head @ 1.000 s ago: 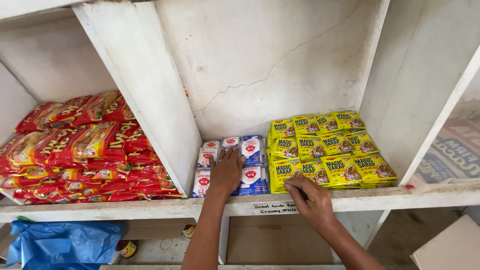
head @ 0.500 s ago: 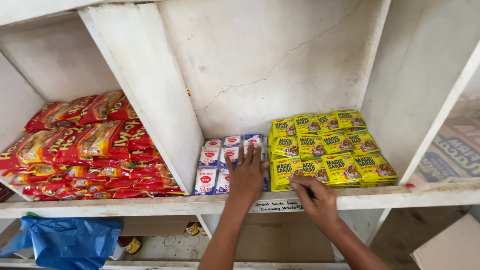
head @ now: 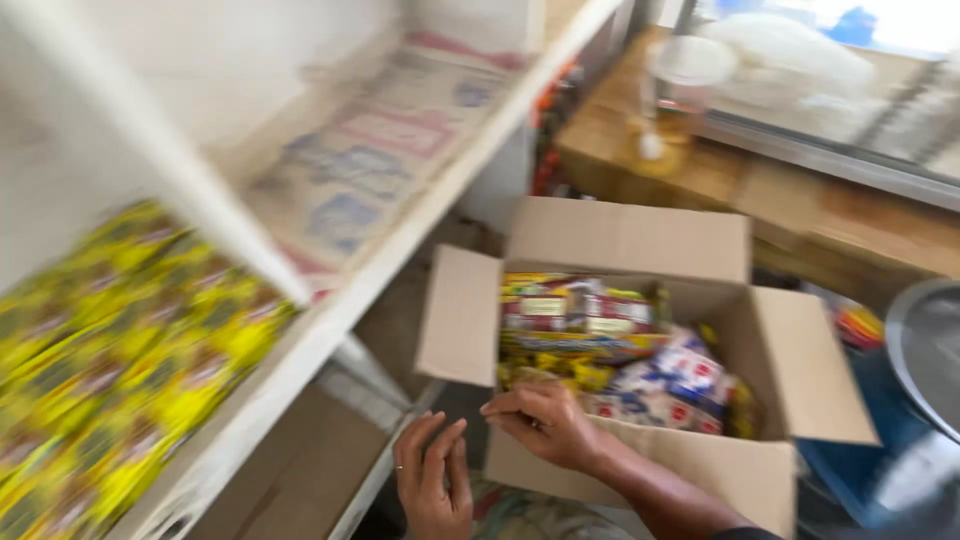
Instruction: The person is taking small packets of seasoning or condiments from a cardboard box and placing them neatly on a grocery store shelf.
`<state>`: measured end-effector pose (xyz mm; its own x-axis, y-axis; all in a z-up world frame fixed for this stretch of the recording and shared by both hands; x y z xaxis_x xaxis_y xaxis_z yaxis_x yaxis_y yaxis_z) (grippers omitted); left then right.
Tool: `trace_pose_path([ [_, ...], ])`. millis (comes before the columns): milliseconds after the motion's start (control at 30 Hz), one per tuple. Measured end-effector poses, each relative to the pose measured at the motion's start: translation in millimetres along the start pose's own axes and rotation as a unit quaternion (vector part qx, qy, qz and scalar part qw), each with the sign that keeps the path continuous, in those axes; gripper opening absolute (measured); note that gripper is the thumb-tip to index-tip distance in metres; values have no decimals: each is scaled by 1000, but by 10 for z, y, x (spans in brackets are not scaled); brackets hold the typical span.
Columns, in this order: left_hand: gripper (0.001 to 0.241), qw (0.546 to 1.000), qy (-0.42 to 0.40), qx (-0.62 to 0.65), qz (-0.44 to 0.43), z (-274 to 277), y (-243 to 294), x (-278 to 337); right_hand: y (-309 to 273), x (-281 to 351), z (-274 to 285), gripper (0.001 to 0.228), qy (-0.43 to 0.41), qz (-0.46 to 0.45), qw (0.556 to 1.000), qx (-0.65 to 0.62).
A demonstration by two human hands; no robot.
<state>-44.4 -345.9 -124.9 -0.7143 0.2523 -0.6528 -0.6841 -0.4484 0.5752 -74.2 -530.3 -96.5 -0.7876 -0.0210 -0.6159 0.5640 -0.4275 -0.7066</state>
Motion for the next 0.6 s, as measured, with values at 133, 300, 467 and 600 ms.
trace_pose_path([
  [133, 17, 992, -99, 74, 16, -863, 268, -58, 600, 594, 1015, 7, 84, -93, 984, 123],
  [300, 12, 974, -164, 157, 24, -1627, 611, -265, 601, 937, 2119, 7, 208, -173, 928, 258],
  [467, 13, 968, -178, 169, 58, -2136, 670, -400, 809, 1211, 2541, 11, 283, -212, 890, 288],
  [600, 19, 958, -221, 143, 118, -2332, 560, -364, 1057, 1304, 2545, 11, 259, -217, 897, 286],
])
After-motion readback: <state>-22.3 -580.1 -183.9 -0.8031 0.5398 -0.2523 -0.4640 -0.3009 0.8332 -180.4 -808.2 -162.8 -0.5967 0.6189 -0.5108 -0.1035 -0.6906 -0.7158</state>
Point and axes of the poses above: each hand's wrist, its own x-axis away from the middle knuckle, its own z-axis out of the back of the hand, y = z × x, the point moved 7 cm from there along -x, towards the middle knuckle, and after that the axes turned 4 degrees about -x, right-handed, at the moved point
